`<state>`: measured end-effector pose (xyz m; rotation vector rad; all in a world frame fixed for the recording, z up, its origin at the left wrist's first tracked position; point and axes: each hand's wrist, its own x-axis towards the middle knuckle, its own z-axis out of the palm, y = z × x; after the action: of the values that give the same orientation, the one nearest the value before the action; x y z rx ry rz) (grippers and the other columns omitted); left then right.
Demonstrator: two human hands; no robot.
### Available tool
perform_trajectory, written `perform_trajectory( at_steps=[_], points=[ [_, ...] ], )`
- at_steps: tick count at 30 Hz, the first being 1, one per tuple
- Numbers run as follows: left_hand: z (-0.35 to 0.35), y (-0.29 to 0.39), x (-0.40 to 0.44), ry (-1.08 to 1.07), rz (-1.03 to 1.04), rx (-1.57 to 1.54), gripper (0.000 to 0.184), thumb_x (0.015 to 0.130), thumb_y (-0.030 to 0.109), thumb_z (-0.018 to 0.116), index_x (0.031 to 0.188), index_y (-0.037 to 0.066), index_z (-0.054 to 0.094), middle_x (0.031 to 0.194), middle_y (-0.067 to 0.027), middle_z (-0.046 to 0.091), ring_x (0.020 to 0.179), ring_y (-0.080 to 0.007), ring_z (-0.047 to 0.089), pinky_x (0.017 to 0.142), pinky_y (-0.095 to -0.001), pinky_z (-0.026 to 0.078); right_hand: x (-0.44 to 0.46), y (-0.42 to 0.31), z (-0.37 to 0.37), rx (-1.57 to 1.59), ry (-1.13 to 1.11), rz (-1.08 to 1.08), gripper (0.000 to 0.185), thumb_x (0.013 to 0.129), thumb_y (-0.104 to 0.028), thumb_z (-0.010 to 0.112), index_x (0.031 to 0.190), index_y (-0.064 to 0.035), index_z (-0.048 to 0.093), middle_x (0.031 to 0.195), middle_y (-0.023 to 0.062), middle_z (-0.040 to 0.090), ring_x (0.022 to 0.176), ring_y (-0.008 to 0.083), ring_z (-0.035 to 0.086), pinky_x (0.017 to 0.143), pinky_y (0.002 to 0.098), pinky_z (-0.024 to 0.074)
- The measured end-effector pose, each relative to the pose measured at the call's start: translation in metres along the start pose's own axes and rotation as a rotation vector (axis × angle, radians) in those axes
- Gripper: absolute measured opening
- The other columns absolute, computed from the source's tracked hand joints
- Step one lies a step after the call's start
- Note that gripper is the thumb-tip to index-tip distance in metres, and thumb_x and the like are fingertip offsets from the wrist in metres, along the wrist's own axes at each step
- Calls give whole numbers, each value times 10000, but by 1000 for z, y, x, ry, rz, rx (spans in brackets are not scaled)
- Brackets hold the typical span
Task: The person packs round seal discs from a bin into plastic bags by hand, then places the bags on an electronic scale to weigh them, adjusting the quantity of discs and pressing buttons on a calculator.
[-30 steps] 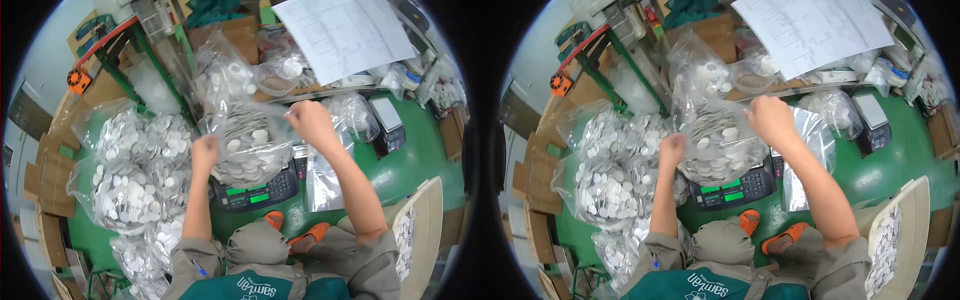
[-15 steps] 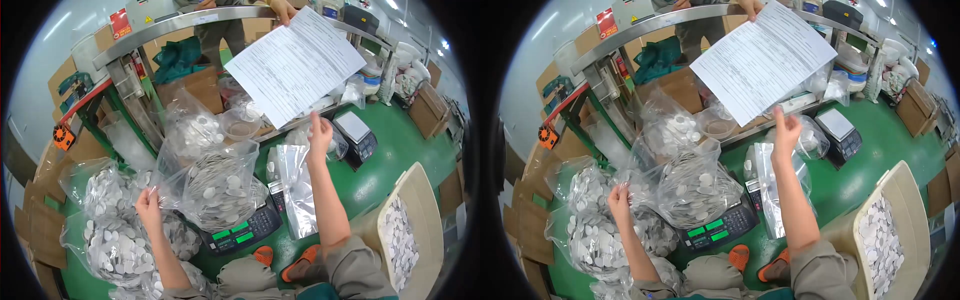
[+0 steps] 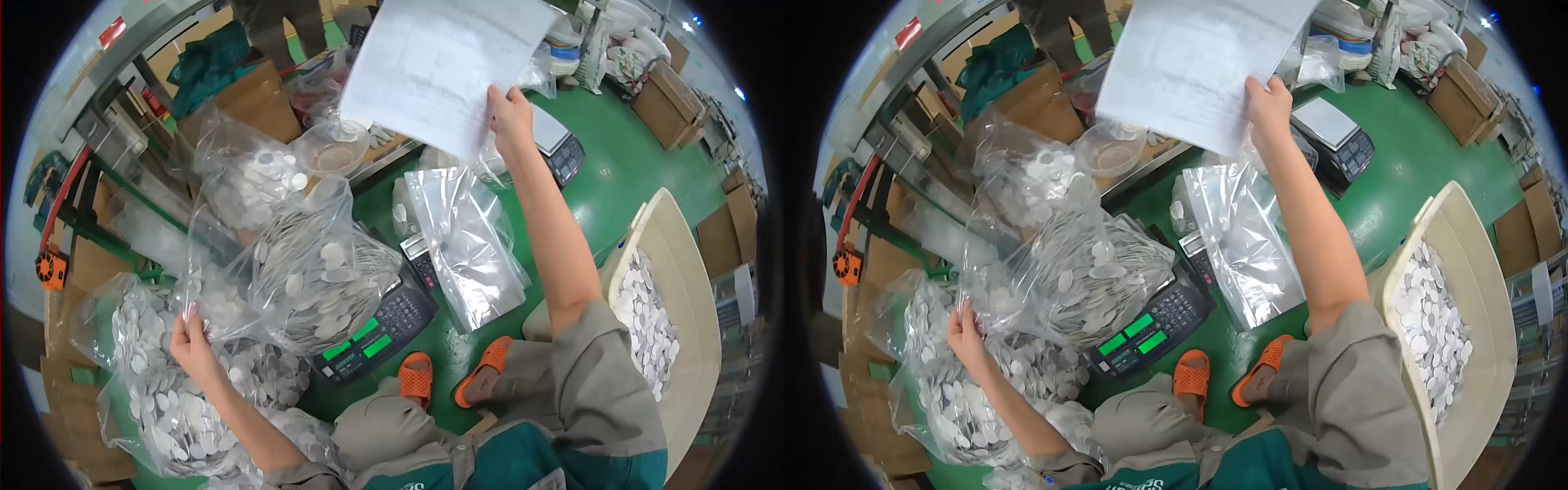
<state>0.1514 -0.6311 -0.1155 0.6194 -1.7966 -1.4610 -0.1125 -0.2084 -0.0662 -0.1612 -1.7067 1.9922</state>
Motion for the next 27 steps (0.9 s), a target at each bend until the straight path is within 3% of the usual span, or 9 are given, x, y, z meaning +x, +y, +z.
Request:
perform_trajectory(
  at_steps=[2, 3, 5, 6, 8, 10, 14, 20, 27],
  points=[
    [-1, 0, 0, -26, 10, -3, 119, 815, 122, 543, 850, 38, 620, 588, 82, 409, 510, -6, 311, 460, -165, 230, 19, 31, -21, -201, -52, 2, 187, 793, -148, 559, 942, -35, 568, 740, 13, 577, 582, 75, 476, 479, 226, 352],
    [0, 1, -2, -24, 15, 5, 104, 816, 114, 536, 824, 43, 611, 593, 81, 408, 512, -4, 311, 461, -165, 228, 28, 54, -35, -304, -142, -84, 206, 754, -106, 567, 899, 40, 592, 764, 104, 611, 667, 176, 560, 608, 290, 430],
    [3, 2, -5, 13, 23, 28, 94, 816, 111, 532, 816, 47, 601, 604, 79, 418, 515, -2, 316, 462, -164, 228, 39, 105, -63, -662, -202, -195, 212, 726, -113, 583, 874, 38, 599, 758, 147, 620, 691, 227, 587, 639, 322, 442],
    [2, 2, -6, 13, 35, 32, 87, 817, 110, 530, 809, 52, 594, 610, 79, 426, 517, -1, 321, 463, -162, 230, 51, 149, -80, -713, -179, -117, 250, 705, -125, 594, 893, 40, 597, 786, 200, 615, 735, 268, 601, 678, 340, 449],
    [3, -2, -8, 65, 35, 21, 86, 817, 111, 530, 814, 52, 593, 611, 80, 432, 520, 2, 325, 464, -159, 232, 33, 175, -84, -480, -25, 66, 264, 720, -117, 590, 921, 54, 594, 798, 181, 621, 755, 240, 597, 694, 318, 448],
    [3, -1, -12, 89, 19, 24, 80, 816, 110, 536, 824, 52, 591, 614, 80, 435, 520, 5, 325, 463, -156, 229, 28, 195, -83, -535, -32, 97, 247, 739, -104, 579, 915, 69, 590, 783, 154, 620, 699, 203, 583, 638, 304, 448],
    [8, 1, -17, 164, -12, -6, 103, 817, 90, 529, 871, 40, 601, 623, 77, 445, 528, 5, 330, 465, -152, 225, 17, 214, -35, -310, -115, 68, 180, 764, -104, 579, 864, 45, 595, 702, 105, 607, 603, 132, 544, 545, 267, 420],
    [12, -5, -21, 225, 9, 66, 109, 813, 111, 514, 848, 28, 576, 630, 53, 454, 540, -9, 341, 468, -168, 208, 33, 246, 74, -429, -348, -104, 188, 757, -125, 590, 862, 30, 600, 678, 116, 603, 602, 144, 548, 560, 295, 428],
    [-5, -17, -21, 204, 74, 134, 143, 815, 92, 485, 881, 4, 575, 642, 38, 470, 546, -18, 349, 469, -171, 215, 43, 277, 157, -612, -496, -212, 272, 701, -209, 633, 842, 23, 612, 680, 158, 612, 629, 269, 594, 602, 344, 452]
  ],
)
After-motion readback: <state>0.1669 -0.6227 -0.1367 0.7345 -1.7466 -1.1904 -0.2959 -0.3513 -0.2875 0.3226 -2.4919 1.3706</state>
